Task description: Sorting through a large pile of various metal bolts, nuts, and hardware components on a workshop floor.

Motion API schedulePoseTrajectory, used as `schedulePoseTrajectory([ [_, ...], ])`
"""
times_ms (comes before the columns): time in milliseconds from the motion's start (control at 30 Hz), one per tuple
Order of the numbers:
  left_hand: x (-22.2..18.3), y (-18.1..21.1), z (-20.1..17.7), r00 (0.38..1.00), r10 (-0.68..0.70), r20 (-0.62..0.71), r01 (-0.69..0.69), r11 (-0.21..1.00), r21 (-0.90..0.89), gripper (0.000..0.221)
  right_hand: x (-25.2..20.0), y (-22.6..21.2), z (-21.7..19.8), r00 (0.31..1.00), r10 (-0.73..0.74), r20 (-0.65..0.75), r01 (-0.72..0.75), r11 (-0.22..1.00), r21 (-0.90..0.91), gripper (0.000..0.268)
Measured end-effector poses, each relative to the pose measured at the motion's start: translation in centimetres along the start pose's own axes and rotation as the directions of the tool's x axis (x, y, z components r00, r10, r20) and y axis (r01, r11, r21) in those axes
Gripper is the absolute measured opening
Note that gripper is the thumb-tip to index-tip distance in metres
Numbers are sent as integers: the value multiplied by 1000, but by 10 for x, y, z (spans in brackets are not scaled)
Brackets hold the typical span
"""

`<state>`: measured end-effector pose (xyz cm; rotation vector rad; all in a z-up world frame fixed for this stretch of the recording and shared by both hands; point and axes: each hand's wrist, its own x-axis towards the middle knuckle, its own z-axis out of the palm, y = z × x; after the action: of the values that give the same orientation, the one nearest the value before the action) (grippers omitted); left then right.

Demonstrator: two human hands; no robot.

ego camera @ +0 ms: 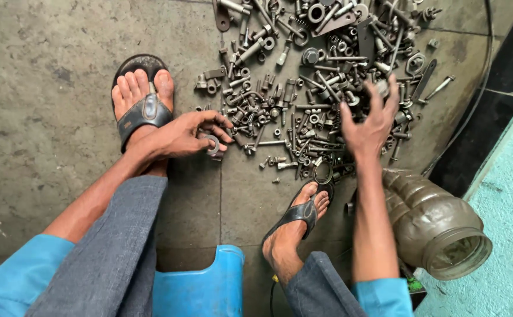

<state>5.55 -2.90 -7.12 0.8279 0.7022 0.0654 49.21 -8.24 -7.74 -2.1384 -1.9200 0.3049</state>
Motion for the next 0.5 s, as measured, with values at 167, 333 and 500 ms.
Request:
schedulePoseTrajectory([
  [167,-1,2,1,1000,6,-6,-6,999,-47,42,-31,-26,-31,991,111,79,-101,988,-120,53],
  [333,0,1,1,1000,-3,-21,2,998,-56,37,-15,11,-36,977,195,-85,-204,974,-103,24],
  [500,0,1,2,998,63,-10,-62,996,62,33,86,33,-26,844,293,-449,-168,940,296,7],
])
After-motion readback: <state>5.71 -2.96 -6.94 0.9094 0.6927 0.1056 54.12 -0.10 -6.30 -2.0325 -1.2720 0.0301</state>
